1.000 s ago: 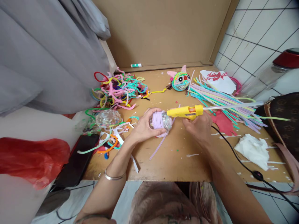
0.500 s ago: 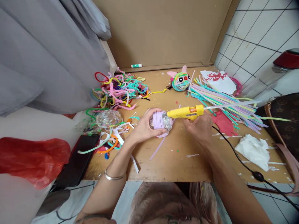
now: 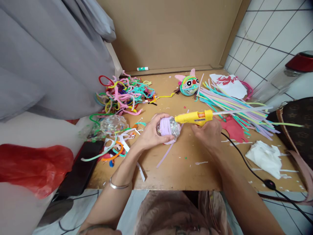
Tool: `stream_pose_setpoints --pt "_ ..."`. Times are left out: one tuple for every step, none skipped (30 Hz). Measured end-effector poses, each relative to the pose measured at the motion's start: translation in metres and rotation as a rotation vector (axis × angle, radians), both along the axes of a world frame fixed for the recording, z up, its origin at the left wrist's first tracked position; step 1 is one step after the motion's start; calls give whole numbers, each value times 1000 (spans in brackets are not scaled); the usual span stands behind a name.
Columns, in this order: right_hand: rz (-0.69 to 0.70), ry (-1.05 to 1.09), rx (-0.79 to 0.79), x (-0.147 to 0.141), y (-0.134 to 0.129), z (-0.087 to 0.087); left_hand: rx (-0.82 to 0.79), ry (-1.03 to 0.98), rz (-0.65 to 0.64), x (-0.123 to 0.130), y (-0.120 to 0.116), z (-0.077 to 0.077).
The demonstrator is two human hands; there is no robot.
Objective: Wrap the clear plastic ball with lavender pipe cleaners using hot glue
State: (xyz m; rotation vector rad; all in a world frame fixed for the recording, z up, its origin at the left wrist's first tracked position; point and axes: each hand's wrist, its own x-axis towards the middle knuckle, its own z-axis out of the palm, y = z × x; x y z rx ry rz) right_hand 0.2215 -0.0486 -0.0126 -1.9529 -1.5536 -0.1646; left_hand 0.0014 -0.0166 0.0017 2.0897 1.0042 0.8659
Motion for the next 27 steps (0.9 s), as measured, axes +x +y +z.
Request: stream_pose_setpoints --pt "1 1 -3 0 0 0 4 -1 -1 0 0 0" --pt "2 4 -6 0 0 1 5 -2 -3 0 0 0" --pt "4 6 -8 0 0 1 4 -3 -5 0 0 0" --pt "6 10 -10 1 0 2 0 -5 -6 0 0 0" --pt "7 13 -11 1 1 3 -5 -6 -8 0 0 0" --pt "7 17 -9 1 1 3 -12 -8 -9 0 0 0" --pt "7 20 -6 1 1 4 -17 -10 -9 0 -1 1" --pt "6 23 0 1 1 4 -18 -12 -8 0 -1 1" --pt "6 27 7 1 1 4 -17 -11 -7 0 -1 1" --pt "7 30 12 1 1 3 -15 -7 -6 0 -1 1" --pt "10 34 16 1 1 3 -11 -4 -5 0 -1 2" --pt "15 40 18 1 0 3 -9 0 -3 0 -1 2" --pt "20 45 20 1 0 3 -8 4 -2 0 -1 2" --pt "26 50 23 2 0 3 -8 6 -1 0 -1 2" --pt "31 53 30 2 0 3 -7 7 0 0 -1 2" --pt "33 55 37 2 0 3 -7 8 0 0 -1 2" --pt "32 54 45 2 0 3 -6 9 0 0 -1 2" --pt "28 52 52 2 0 3 -4 11 0 0 -1 2" --pt "21 48 57 2 0 3 -3 13 -1 0 -1 3" --pt "17 45 61 2 0 2 -2 15 -1 0 -1 3" --pt "15 41 64 2 0 1 -1 18 0 0 -1 3" --pt "13 38 67 2 0 1 -2 20 2 1 -1 3" --pt "10 37 70 1 0 0 -2 23 4 1 -1 3" --pt "6 38 71 1 0 0 -4 22 6 1 -2 3" --pt "1 42 70 0 0 0 -7 19 7 1 -2 3" --pt "-2 51 69 -1 0 1 -8 15 6 1 -2 3" --pt "-6 70 64 -1 0 2 -9 12 4 0 -2 3"
